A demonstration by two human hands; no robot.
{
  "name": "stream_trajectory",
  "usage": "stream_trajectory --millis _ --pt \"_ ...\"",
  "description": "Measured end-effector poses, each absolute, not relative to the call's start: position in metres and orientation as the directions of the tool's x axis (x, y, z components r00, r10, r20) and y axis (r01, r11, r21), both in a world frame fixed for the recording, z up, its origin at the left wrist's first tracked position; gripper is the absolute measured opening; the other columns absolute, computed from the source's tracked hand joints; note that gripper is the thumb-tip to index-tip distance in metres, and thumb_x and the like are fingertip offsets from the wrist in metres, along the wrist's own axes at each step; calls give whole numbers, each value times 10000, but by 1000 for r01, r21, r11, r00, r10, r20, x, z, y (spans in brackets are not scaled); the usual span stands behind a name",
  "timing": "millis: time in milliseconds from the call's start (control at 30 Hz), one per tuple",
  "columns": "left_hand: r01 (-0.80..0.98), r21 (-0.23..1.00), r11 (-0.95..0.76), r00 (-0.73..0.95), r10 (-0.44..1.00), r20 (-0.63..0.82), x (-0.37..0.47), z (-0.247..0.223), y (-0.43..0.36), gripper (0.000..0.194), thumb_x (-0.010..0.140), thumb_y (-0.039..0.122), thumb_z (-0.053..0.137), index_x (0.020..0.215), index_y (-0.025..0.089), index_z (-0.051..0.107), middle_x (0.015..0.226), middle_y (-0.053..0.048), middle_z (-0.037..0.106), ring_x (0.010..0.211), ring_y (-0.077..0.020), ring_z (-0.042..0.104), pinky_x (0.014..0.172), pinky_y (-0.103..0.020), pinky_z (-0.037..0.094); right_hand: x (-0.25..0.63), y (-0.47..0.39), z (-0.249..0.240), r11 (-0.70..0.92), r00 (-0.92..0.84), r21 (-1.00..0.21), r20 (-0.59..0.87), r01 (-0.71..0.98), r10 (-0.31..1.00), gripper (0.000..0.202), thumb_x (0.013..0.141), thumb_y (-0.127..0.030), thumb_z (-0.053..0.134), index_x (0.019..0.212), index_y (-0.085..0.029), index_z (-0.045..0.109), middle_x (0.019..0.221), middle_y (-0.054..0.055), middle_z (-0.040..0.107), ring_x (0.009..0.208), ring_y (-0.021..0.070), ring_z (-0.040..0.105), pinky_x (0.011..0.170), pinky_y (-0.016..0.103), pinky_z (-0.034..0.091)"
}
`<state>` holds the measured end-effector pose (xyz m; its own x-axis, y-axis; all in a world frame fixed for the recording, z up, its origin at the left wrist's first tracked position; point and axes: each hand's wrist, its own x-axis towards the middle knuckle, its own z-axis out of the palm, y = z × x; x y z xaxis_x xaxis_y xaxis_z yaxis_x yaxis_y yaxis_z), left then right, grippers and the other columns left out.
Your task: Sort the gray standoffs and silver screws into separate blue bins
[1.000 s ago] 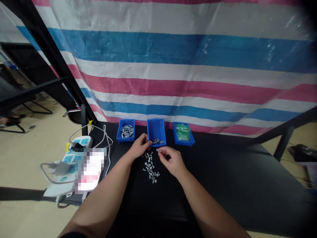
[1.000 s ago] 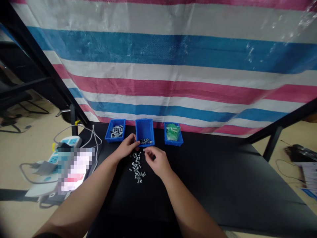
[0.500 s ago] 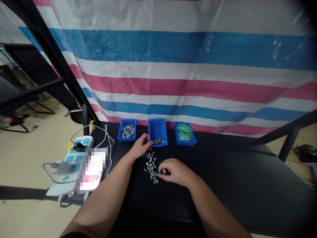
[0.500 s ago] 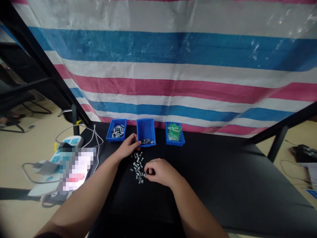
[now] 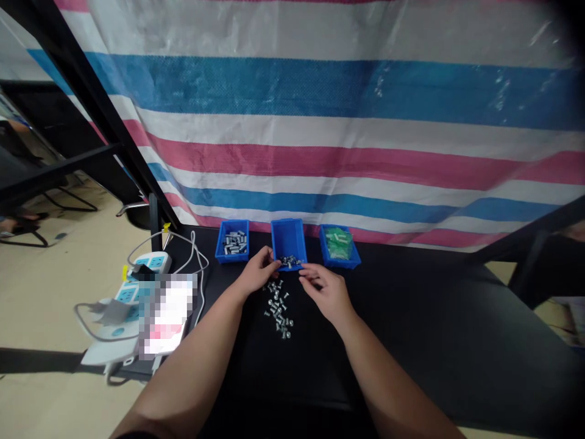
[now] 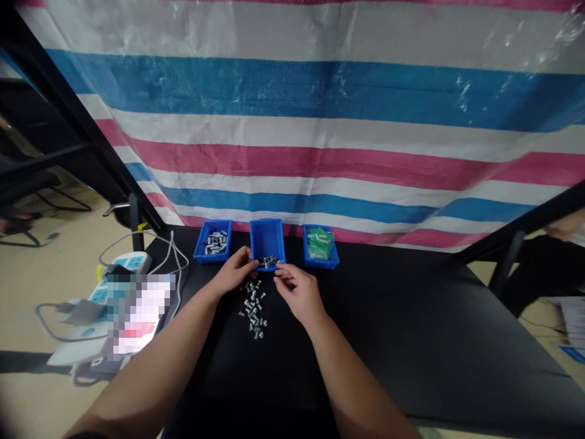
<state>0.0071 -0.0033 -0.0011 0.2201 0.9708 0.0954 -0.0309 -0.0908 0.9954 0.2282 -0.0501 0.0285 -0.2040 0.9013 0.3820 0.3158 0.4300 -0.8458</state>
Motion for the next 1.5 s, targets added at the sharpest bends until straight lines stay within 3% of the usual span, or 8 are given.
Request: stream_trajectory --millis 133,233,400,667,867,1033,1267,1500 --pt "-24 994 -105 222 969 107 7 -3 -3 315 858 389 677 879 194 431 771 38 491 626 -105 538 616 -273 532 228 -52 26 492 -386 -758 339 427 858 265 872 -197 646 1130 -223 702 874 29 678 670 137 610 643 267 531" --pt "-22 994 -103 224 969 105 7 0 -4 313 857 387 678 880 194 433 765 40 491 624 -104 547 617 -266 525 226 -58 26 579 -560 -649 273 493 782 274 866 -154 650 1111 -253 719 952 30 674 824 163 625 751 285 523" --pt "-6 996 -88 217 972 87 7 6 -7 320 856 397 673 887 190 431 781 34 516 611 -105 572 602 -255 513 220 -58 30 602 -583 -558 240 571 776 113 861 -131 638 907 -211 705 862 21 665 819 165 625 739 273 484" --pt "-12 997 -81 225 971 82 7 1 -4 327 855 403 676 896 197 425 777 39 508 613 -102 568 609 -259 522 229 -58 23 374 -366 -818 219 437 905 29 791 -186 665 798 -186 636 581 -31 580 476 102 523 488 219 429" --pt "-20 996 -86 221 971 88 9 5 -5 340 835 410 690 888 189 438 790 33 494 642 -103 544 614 -262 532 224 -48 17 306 -156 -945 288 112 945 563 812 -343 733 1327 -176 582 1069 132 738 781 189 708 666 309 589" --pt "-11 995 -104 219 970 104 7 0 -4 323 850 398 678 884 193 431 768 40 483 624 -103 543 611 -261 520 225 -55 20 469 -381 -795 325 385 865 204 879 -242 644 1047 -178 740 745 28 676 579 119 574 569 248 497" --pt "17 992 -126 243 963 118 5 -1 -4 288 876 392 655 914 193 450 784 35 526 636 -117 586 629 -263 504 205 -54 22 583 -526 -462 262 668 809 380 918 -163 574 1261 -293 670 1048 54 666 961 210 639 865 338 516" --pt "-10 995 -99 218 971 99 8 3 -6 329 836 414 692 880 193 453 771 34 522 635 -109 553 613 -256 521 213 -55 19 560 -487 -507 283 655 826 120 869 -151 635 929 -222 711 892 30 652 781 162 630 737 279 517"
